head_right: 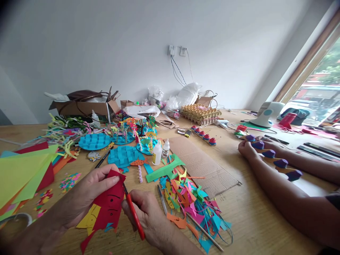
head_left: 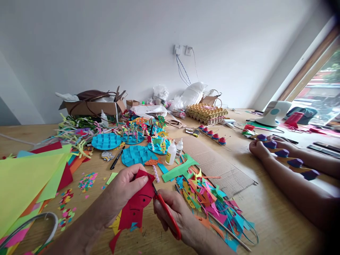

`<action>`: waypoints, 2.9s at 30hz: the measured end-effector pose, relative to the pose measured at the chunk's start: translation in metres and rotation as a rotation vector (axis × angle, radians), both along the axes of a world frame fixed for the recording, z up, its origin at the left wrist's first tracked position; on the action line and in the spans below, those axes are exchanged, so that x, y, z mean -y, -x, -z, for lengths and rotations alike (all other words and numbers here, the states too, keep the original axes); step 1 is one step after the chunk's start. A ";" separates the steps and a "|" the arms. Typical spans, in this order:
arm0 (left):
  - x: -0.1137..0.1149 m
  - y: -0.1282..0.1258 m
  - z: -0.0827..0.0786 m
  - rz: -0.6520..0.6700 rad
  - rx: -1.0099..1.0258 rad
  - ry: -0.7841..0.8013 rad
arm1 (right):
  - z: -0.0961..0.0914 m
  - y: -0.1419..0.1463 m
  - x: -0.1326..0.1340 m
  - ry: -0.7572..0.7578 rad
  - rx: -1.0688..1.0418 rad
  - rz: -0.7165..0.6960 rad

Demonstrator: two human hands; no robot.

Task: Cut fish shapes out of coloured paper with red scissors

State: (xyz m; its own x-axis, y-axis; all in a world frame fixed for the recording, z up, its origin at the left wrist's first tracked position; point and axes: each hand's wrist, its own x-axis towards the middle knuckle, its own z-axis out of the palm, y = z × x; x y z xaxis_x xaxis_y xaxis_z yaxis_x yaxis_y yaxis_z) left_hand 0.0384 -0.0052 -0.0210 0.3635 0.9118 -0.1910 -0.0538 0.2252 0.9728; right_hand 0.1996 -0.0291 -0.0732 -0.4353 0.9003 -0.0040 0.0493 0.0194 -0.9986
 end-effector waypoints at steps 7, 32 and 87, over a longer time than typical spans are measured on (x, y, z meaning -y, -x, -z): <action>-0.002 0.002 0.000 0.017 0.003 -0.027 | 0.003 0.000 -0.001 -0.020 -0.007 -0.012; -0.003 0.009 -0.009 0.121 -0.063 0.030 | -0.004 -0.004 -0.001 -0.147 0.159 -0.034; -0.004 0.010 0.007 0.405 -0.592 -0.222 | -0.018 -0.008 -0.008 0.035 -0.173 0.108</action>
